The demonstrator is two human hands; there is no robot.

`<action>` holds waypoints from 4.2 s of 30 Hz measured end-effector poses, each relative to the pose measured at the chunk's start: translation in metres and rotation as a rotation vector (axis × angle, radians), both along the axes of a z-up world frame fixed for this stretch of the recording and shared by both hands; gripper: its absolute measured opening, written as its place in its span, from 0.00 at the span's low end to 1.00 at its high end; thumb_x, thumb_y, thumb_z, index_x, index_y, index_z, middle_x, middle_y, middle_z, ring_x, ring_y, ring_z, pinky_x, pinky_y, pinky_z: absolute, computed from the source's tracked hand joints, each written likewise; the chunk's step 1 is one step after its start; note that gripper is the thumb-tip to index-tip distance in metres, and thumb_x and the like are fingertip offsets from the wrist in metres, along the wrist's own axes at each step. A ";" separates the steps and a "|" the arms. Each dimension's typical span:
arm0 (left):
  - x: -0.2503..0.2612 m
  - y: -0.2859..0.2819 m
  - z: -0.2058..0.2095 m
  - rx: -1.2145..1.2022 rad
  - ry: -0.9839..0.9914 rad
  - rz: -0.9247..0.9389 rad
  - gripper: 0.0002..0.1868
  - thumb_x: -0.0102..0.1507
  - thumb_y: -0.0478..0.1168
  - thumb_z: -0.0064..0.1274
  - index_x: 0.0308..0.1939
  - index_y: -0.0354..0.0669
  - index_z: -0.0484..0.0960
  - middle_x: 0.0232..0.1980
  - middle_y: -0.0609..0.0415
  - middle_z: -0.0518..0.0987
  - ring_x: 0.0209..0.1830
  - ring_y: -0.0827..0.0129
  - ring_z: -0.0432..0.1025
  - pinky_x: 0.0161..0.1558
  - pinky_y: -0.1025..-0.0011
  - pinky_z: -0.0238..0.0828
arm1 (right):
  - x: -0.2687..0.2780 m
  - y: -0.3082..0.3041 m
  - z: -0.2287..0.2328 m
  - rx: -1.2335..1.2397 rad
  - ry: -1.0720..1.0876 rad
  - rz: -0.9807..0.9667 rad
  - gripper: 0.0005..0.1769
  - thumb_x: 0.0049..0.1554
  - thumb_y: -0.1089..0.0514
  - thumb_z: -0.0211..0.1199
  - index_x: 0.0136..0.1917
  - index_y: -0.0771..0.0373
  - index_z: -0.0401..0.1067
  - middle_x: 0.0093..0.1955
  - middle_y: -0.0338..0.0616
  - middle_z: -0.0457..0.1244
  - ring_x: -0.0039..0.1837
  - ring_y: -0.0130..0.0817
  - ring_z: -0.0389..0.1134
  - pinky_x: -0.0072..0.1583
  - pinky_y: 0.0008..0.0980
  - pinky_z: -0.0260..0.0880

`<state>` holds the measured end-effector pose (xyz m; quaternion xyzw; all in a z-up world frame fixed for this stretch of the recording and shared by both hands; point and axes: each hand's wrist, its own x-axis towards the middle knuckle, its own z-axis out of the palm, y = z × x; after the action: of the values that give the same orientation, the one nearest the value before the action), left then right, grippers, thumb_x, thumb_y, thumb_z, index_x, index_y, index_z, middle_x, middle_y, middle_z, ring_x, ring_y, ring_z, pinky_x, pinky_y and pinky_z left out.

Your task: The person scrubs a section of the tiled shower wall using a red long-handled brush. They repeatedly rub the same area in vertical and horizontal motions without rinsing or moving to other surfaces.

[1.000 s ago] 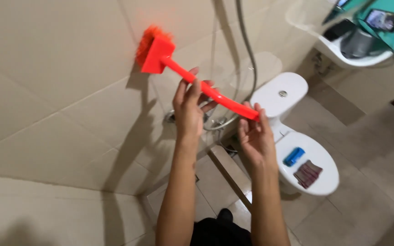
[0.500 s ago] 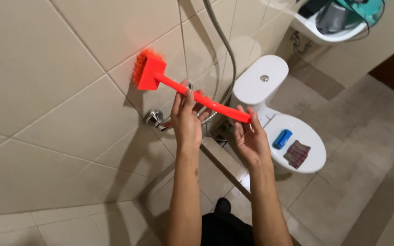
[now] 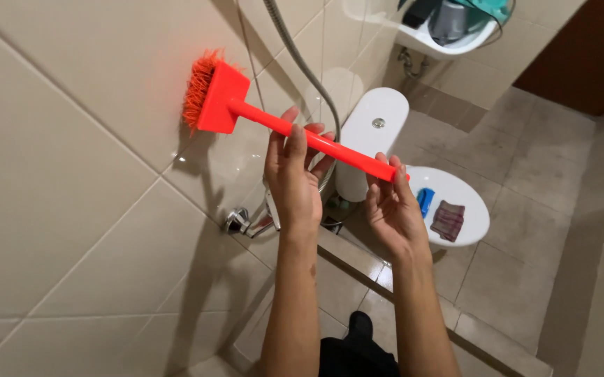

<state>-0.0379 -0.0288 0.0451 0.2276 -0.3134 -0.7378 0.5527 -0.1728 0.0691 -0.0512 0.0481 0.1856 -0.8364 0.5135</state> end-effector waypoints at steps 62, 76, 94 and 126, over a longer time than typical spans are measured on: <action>-0.011 -0.008 -0.132 0.309 -0.051 -0.199 0.27 0.66 0.49 0.55 0.66 0.44 0.70 0.54 0.49 0.79 0.57 0.56 0.77 0.56 0.54 0.79 | -0.004 0.028 -0.075 0.131 -0.210 -0.172 0.24 0.58 0.57 0.66 0.67 0.56 0.68 0.71 0.48 0.64 0.73 0.44 0.64 0.72 0.47 0.67; -0.006 -0.015 -0.047 0.121 -0.025 -0.156 0.28 0.66 0.47 0.57 0.67 0.41 0.71 0.52 0.47 0.79 0.54 0.55 0.77 0.55 0.53 0.79 | -0.007 -0.002 -0.031 -0.014 -0.138 -0.169 0.24 0.61 0.58 0.62 0.71 0.56 0.67 0.75 0.50 0.60 0.74 0.43 0.62 0.74 0.48 0.65; -0.028 -0.018 -0.139 0.325 0.012 -0.233 0.26 0.67 0.47 0.53 0.66 0.42 0.71 0.54 0.47 0.78 0.56 0.54 0.77 0.57 0.52 0.79 | -0.025 0.022 -0.072 0.133 -0.116 -0.223 0.29 0.59 0.57 0.63 0.73 0.54 0.61 0.76 0.49 0.60 0.77 0.47 0.60 0.72 0.50 0.62; 0.027 -0.006 -0.097 0.194 -0.007 -0.303 0.23 0.68 0.46 0.54 0.64 0.39 0.72 0.51 0.47 0.81 0.52 0.58 0.78 0.52 0.56 0.81 | 0.049 0.040 -0.049 0.067 -0.178 -0.367 0.23 0.62 0.58 0.63 0.70 0.57 0.68 0.75 0.48 0.61 0.76 0.41 0.62 0.75 0.46 0.65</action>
<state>-0.0105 -0.0349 -0.0519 0.2325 -0.2734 -0.8386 0.4099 -0.1237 0.1086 -0.0998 0.1719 0.1552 -0.9017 0.3651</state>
